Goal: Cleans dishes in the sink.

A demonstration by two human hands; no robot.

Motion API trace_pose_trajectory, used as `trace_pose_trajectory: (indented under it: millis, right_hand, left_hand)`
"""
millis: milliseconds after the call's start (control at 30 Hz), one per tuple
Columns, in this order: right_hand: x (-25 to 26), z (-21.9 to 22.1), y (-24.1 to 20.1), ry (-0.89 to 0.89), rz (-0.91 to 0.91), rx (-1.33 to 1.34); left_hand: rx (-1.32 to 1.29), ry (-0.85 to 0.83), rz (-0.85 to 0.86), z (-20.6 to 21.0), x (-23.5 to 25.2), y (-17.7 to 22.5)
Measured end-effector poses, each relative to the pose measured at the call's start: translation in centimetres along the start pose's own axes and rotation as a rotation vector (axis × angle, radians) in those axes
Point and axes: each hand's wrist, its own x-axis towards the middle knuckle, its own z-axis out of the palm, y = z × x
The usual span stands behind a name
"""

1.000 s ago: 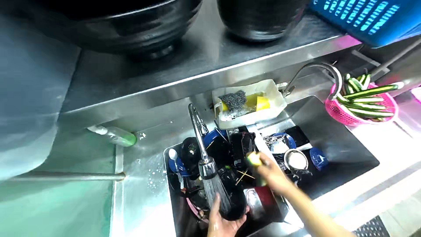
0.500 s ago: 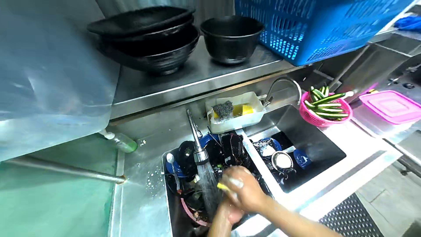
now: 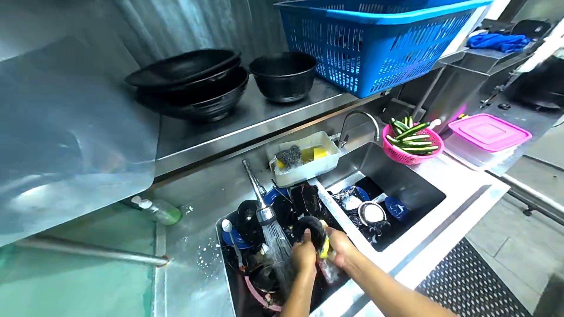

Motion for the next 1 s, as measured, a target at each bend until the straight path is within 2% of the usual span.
trace_pose_trajectory:
  millis: [67, 133, 267, 333, 400, 467, 533, 600, 667, 700, 733, 767, 833, 900, 1000]
  right_hand:
    - [-0.6, -1.1, -1.2, 0.048, -0.041, -0.186]
    - [-1.8, -1.6, -3.4, 0.065, -0.187, -0.392]
    - [-2.7, -1.2, -4.9, 0.062, -0.580, -0.712]
    - [-2.1, -1.2, -3.8, 0.028, -0.658, -0.907]
    - [-2.1, -1.2, -3.2, -0.103, -0.647, -1.128]
    - [-3.1, -1.1, -3.7, -0.412, -0.636, -1.428]
    - [-4.1, -0.5, -4.5, -0.718, -0.686, -1.778]
    - [-4.7, -0.3, -4.4, -0.817, -0.859, -1.982]
    - [-3.7, -0.7, -3.9, -0.703, -1.236, -1.970]
    - [-2.9, -0.9, -3.7, -0.576, -1.363, -1.922]
    - [-2.2, -1.0, -3.3, -0.433, -1.367, -1.866]
    - [-1.7, -0.8, -2.6, -0.302, -1.243, -1.789]
    - [-1.3, 0.0, -1.0, -0.145, -0.852, -1.494]
    - [-0.8, 0.4, 0.3, -0.137, -0.511, -1.112]
    - [-1.8, 0.8, 0.0, -0.320, -0.138, -0.485]
  left_hand:
    - [-0.021, 0.125, 0.120, 0.5, 0.7, -0.6]
    - [-0.101, 0.134, 0.223, 1.0, 0.7, -1.0]
    - [-0.467, -0.141, 0.278, 2.2, -0.7, -1.9]
    - [-0.608, -0.291, 0.277, 2.5, -2.2, -1.5]
    - [-0.652, -0.429, 0.300, 1.8, -2.5, -1.0]
    - [-0.603, -0.531, 0.299, -0.2, -1.9, -0.1]
    - [-0.528, -0.640, 0.234, -2.2, -1.5, 1.0]
    - [-0.556, -0.720, -0.001, -3.1, -2.1, 1.7]
    - [-0.667, -0.724, -0.224, -3.3, -2.9, 2.5]
    - [-0.683, -0.697, -0.240, -3.2, -3.1, 2.8]
    - [-0.656, -0.644, -0.176, -2.9, -3.2, 3.0]
    - [-0.593, -0.563, -0.063, -2.7, -3.0, 3.0]
    - [-0.446, -0.347, 0.181, -2.3, -2.7, 2.7]
    - [-0.339, -0.213, 0.370, -2.1, -2.0, 2.0]
    - [-0.460, -0.205, 0.435, -1.7, 0.1, 0.6]
